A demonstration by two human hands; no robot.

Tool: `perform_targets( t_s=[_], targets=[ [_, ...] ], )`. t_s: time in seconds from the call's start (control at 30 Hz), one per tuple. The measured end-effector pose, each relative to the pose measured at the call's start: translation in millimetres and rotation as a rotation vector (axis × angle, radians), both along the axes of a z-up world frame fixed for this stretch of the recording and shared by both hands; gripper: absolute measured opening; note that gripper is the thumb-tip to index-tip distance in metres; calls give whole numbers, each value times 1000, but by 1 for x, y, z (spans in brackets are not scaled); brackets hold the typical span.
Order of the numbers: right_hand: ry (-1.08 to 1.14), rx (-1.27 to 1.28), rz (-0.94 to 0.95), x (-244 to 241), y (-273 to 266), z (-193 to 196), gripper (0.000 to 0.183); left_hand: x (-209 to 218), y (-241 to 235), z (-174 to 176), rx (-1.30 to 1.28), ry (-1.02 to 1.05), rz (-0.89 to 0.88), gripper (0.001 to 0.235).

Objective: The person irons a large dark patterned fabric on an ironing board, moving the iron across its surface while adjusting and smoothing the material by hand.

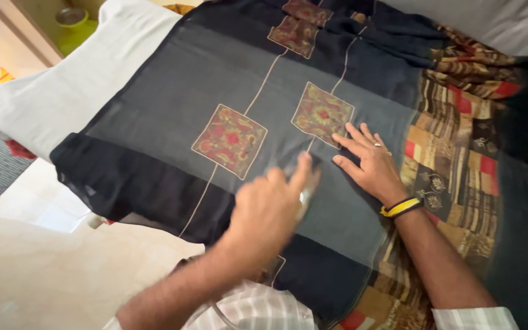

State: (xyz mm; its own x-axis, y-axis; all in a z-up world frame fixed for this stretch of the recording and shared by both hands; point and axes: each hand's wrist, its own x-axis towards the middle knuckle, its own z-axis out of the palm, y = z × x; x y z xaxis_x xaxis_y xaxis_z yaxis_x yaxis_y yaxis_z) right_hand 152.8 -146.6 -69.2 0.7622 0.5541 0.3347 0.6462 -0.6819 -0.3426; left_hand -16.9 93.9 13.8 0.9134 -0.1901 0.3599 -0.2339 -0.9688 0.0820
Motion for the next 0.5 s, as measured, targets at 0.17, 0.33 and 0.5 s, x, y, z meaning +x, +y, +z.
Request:
perform_targets(
  t_s=[0.17, 0.33, 0.5],
  targets=[
    [19, 6, -33, 2, -1, 4, 52, 61, 79, -8, 59, -4, 363, 47],
    [-13, -11, -29, 2, 5, 3, 53, 64, 125, -1, -258, -11, 265, 54],
    [-7, -15, -4, 3, 10, 5, 52, 34, 39, -7, -266, 44, -51, 70]
  ],
)
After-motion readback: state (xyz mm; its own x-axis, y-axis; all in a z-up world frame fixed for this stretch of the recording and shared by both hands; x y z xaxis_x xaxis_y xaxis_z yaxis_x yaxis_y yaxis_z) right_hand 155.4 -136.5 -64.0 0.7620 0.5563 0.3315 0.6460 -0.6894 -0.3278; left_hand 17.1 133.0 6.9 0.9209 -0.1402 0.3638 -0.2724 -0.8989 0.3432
